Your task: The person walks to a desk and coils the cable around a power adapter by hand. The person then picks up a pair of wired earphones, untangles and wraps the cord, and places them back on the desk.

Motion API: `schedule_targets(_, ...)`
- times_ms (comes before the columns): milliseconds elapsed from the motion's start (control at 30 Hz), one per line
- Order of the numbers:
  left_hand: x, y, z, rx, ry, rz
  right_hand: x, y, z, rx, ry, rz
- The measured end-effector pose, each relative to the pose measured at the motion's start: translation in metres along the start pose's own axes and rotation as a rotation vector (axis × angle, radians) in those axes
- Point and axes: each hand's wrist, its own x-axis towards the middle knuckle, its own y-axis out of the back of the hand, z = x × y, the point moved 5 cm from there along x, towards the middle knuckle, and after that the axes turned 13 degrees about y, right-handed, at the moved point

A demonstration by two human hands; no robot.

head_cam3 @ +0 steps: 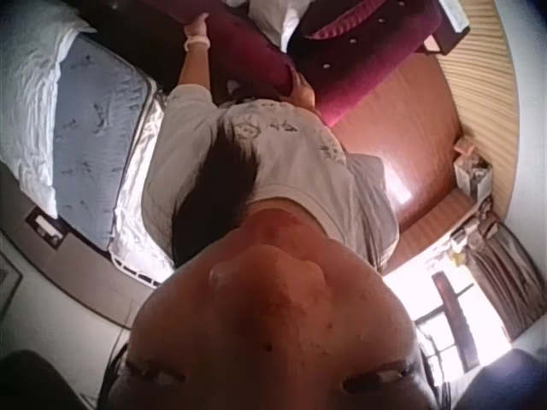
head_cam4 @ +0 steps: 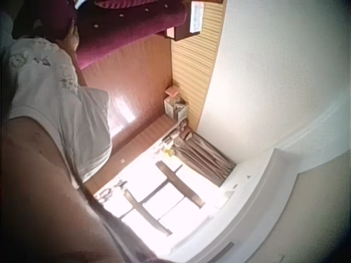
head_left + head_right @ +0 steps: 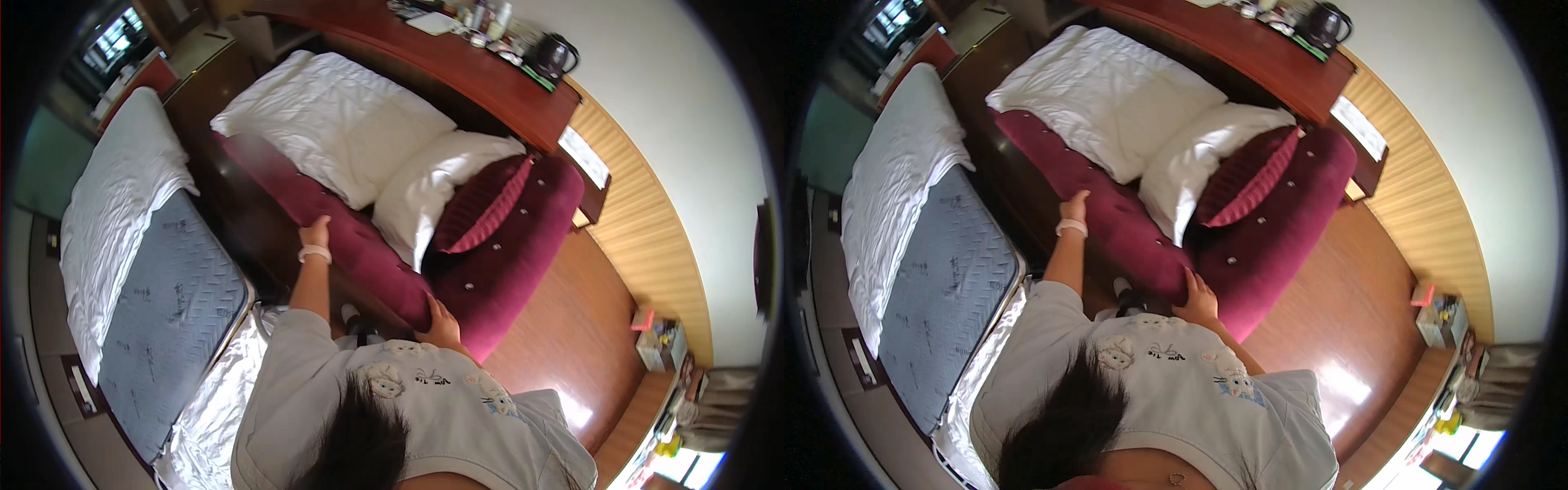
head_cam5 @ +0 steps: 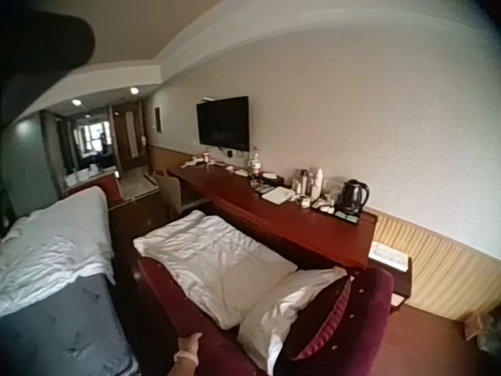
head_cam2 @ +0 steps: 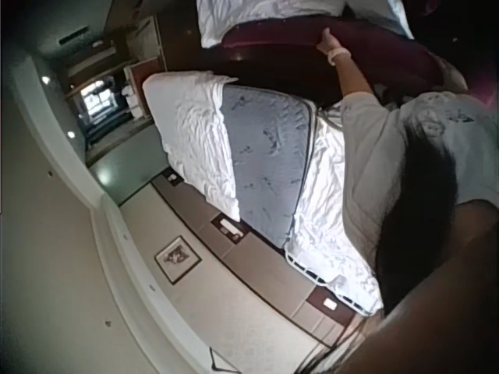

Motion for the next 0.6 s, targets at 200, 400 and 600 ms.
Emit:
schedule_targets(200,-0.075,0.013,-0.008,-0.263,-0.124,-0.494,0.062,0.005,-0.063,-0.056,0.121,0.176)
schedule_targets(400,0.005,0.121,-0.160,0.200,0.678,-0.752,0.168,0.001,-0.111,-0.266,-0.131,0.002)
schedule_targets(600,0.128,0.262,-0.249,-0.213,0.762,-0.246,0.240,-0.024,-0.131,-0.204,-0.084,-0.044)
